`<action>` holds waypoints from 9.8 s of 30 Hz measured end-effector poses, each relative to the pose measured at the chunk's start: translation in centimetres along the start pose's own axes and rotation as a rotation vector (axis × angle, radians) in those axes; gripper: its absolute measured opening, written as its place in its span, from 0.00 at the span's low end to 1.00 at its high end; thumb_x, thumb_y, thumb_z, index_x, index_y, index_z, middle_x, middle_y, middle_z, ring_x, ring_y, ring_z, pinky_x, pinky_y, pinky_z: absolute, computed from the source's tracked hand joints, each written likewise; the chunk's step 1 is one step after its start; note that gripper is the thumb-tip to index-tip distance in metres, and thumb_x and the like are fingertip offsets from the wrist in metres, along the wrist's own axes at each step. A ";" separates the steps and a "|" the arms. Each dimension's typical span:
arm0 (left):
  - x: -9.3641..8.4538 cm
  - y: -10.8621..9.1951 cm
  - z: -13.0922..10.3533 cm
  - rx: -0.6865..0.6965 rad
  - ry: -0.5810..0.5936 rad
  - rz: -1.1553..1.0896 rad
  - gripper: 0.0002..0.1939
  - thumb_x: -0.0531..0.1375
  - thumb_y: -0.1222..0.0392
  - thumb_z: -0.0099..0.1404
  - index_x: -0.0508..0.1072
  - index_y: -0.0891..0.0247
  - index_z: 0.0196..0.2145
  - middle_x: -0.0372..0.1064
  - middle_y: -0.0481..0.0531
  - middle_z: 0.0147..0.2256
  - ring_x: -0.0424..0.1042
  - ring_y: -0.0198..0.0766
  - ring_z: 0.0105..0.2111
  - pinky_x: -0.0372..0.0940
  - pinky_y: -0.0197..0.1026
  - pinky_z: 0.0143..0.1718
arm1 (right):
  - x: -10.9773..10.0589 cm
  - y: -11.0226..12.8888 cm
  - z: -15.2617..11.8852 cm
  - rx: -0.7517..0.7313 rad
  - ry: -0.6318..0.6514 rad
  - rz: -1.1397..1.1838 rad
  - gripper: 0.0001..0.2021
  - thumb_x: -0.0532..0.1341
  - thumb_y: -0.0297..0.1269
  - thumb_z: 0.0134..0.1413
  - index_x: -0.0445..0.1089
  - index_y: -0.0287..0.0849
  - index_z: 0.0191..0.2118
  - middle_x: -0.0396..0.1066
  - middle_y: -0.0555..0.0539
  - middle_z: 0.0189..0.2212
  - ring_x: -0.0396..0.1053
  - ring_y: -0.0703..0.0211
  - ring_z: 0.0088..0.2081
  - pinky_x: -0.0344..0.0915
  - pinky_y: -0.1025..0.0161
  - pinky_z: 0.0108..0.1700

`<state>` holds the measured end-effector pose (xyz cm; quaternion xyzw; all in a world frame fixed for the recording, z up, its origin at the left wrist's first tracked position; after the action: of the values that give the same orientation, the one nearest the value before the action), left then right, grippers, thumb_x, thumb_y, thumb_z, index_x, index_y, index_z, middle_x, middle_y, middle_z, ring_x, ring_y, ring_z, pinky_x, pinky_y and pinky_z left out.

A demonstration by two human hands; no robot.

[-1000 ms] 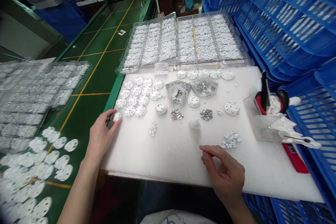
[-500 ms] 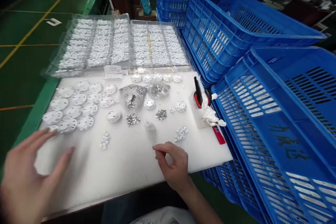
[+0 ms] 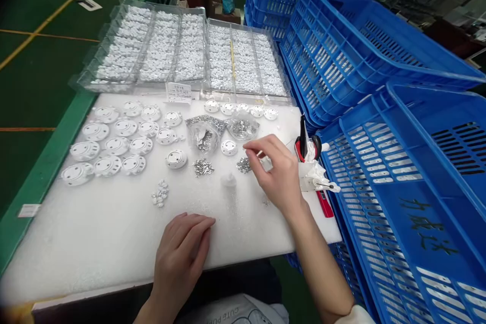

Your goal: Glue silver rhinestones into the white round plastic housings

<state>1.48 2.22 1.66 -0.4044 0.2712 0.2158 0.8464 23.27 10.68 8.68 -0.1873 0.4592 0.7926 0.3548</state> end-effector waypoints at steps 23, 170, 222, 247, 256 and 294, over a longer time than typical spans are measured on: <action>0.4 -0.3 -0.3 -0.007 -0.107 -0.040 0.12 0.56 0.74 0.72 0.76 0.61 0.43 0.79 0.52 0.33 0.79 0.43 0.35 0.76 0.47 0.42 | 13.5 9.4 2.4 -0.208 0.820 -0.592 0.18 0.54 0.13 0.61 0.70 0.35 0.51 0.76 0.35 0.48 0.74 0.49 0.46 0.72 0.57 0.43; -0.3 1.1 2.1 -0.230 -0.013 -0.299 0.12 0.62 0.74 0.69 0.73 0.59 0.44 0.75 0.50 0.42 0.76 0.39 0.42 0.73 0.40 0.45 | 4.3 4.4 -11.4 0.233 0.316 -0.165 0.05 0.61 0.28 0.65 0.71 0.44 0.38 0.71 0.51 0.31 0.70 0.63 0.29 0.67 0.65 0.32; -0.3 1.0 2.0 -0.198 -0.022 -0.316 0.14 0.63 0.78 0.66 0.74 0.62 0.44 0.74 0.49 0.42 0.75 0.34 0.43 0.70 0.34 0.48 | 3.0 3.6 -11.5 0.300 0.390 -0.049 0.05 0.61 0.26 0.67 0.71 0.42 0.38 0.67 0.52 0.32 0.66 0.65 0.29 0.63 0.66 0.33; 0.0 1.0 1.3 -0.153 -0.019 -0.251 0.17 0.63 0.79 0.65 0.78 0.59 0.44 0.76 0.51 0.43 0.77 0.39 0.42 0.75 0.40 0.43 | 3.5 4.1 -9.9 0.457 0.433 0.546 0.04 0.63 0.32 0.68 0.72 0.48 0.39 0.70 0.53 0.34 0.70 0.63 0.36 0.68 0.64 0.39; 0.0 1.1 1.1 -0.119 -0.004 -0.210 0.13 0.63 0.75 0.68 0.77 0.58 0.44 0.77 0.52 0.42 0.79 0.40 0.40 0.76 0.42 0.41 | 3.6 3.8 -10.2 0.481 0.433 0.572 0.04 0.64 0.35 0.67 0.73 0.47 0.38 0.70 0.51 0.34 0.72 0.63 0.35 0.71 0.64 0.37; -0.5 0.6 2.1 -0.053 0.164 -0.531 0.14 0.65 0.69 0.71 0.73 0.58 0.51 0.75 0.52 0.42 0.77 0.37 0.41 0.76 0.37 0.42 | 3.7 2.6 -11.6 0.210 0.067 0.401 0.10 0.66 0.27 0.59 0.76 0.52 0.41 0.75 0.50 0.33 0.71 0.57 0.35 0.68 0.58 0.35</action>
<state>1.30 4.19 2.72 -0.4995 0.2173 -0.0399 0.8377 18.49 1.35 2.02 -0.0806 0.5790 0.7883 0.1921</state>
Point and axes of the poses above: each hand's wrist, its own z-axis towards the middle knuckle, its own x-axis out of the palm, y = z × x, the point moved 3 cm from there along z, towards the middle knuckle
